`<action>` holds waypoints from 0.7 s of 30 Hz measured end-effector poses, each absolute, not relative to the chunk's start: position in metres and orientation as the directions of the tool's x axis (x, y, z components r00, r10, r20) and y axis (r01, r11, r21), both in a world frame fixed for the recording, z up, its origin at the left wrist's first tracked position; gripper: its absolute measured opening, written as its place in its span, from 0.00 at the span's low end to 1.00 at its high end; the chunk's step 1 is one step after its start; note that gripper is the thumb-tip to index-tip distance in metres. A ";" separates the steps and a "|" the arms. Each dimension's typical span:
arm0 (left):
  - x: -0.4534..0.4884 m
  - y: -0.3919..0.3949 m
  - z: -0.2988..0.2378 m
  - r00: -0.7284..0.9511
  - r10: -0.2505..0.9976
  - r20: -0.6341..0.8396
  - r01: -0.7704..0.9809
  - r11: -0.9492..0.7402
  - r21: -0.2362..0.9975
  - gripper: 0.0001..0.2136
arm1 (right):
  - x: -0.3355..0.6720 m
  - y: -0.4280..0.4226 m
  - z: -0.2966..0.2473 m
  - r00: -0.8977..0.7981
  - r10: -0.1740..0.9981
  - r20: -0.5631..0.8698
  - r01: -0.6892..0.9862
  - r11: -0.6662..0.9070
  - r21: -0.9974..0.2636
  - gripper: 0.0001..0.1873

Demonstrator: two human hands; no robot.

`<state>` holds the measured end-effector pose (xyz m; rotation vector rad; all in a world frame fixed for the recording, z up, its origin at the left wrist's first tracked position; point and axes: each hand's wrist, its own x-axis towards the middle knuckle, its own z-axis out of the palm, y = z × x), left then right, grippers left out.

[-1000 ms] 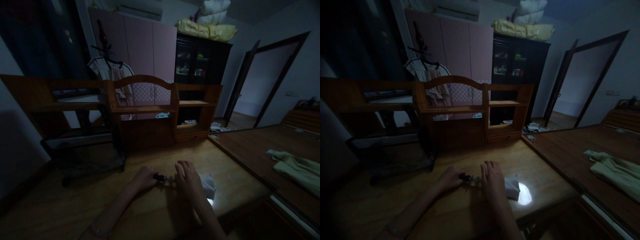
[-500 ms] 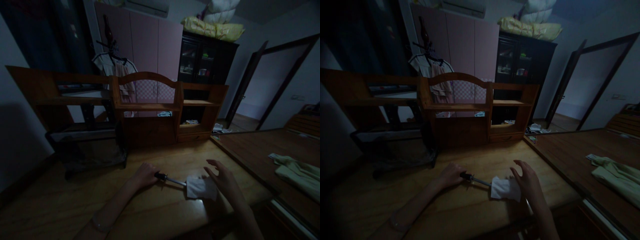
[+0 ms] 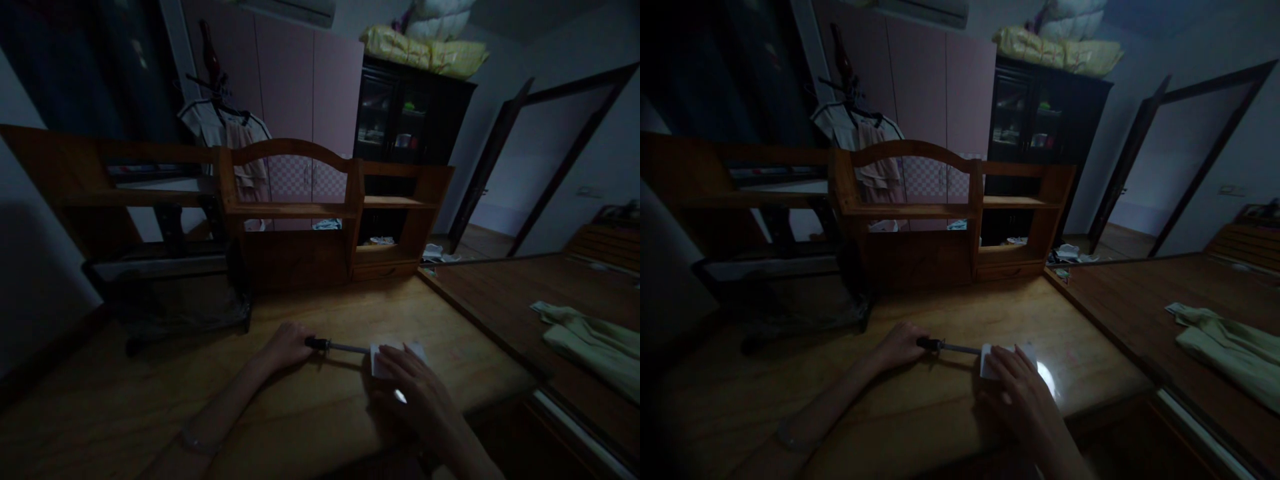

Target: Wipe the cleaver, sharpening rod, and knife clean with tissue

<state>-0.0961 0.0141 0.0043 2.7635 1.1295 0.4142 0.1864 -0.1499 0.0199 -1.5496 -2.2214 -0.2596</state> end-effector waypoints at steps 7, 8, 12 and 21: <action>-0.094 0.014 0.005 0.636 0.755 0.160 0.674 -0.644 0.361 0.11 | 0.178 -0.139 0.023 -0.274 0.860 0.430 0.934 0.345 -0.094 0.35; -0.094 0.014 0.005 0.632 0.759 0.159 0.677 -0.640 0.363 0.11 | 0.177 -0.138 0.024 -0.267 0.859 0.438 0.934 0.343 -0.103 0.35; -0.094 0.012 0.007 0.643 0.747 0.171 0.677 -0.658 0.330 0.12 | 0.182 -0.137 0.024 -0.144 0.862 0.485 0.927 0.289 -0.239 0.29; -0.097 0.014 0.003 0.701 0.681 0.212 0.657 -0.732 0.181 0.08 | 0.228 -0.132 0.028 0.384 0.831 0.403 0.517 0.168 -0.839 0.27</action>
